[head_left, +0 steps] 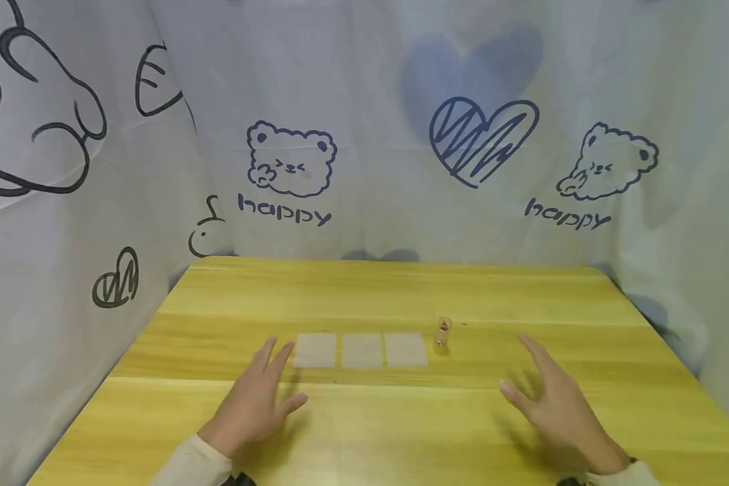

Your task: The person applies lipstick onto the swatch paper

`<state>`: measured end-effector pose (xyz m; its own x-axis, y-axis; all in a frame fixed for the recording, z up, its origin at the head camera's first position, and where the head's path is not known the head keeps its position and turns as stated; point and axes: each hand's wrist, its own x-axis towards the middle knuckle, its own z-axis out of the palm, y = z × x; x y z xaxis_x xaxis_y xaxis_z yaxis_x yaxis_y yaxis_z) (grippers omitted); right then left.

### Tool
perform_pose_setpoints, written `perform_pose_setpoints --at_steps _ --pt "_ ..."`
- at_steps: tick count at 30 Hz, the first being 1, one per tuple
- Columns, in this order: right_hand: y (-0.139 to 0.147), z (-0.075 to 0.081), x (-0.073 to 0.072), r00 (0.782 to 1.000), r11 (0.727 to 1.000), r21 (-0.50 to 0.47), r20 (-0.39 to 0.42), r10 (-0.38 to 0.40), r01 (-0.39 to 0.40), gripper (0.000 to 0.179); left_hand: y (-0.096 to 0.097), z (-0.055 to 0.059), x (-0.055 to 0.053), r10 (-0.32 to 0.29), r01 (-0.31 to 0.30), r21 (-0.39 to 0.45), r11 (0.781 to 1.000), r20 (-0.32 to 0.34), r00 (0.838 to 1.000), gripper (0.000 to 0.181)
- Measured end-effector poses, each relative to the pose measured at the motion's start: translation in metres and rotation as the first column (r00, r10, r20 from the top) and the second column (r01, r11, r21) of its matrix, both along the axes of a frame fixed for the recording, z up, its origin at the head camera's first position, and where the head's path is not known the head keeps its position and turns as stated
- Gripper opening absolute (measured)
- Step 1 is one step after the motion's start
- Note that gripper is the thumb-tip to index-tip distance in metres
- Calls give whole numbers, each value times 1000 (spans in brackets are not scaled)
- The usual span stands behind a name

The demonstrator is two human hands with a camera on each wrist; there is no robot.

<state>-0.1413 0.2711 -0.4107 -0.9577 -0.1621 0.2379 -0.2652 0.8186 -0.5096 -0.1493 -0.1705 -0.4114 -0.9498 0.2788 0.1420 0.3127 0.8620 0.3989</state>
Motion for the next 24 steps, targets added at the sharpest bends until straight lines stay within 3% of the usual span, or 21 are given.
perform_pose_setpoints --at_steps 5,11,16,24 --pt "-3 -2 -20 999 988 -148 1 36 -36 68 -1 -2 -19 -60 56 64 996 73 996 79" --pt "-8 -6 -45 993 950 -299 49 112 -92 57 0 -6 -45 -114 109 85 990 63 991 68" --pt "-15 -10 -64 979 927 -363 132 155 -98 55 0 -12 -65 -148 142 70 987 85 985 64" --pt "-29 -20 -88 965 925 -366 187 183 -105 55 -2 -17 -78 -149 148 22 989 124 981 56"
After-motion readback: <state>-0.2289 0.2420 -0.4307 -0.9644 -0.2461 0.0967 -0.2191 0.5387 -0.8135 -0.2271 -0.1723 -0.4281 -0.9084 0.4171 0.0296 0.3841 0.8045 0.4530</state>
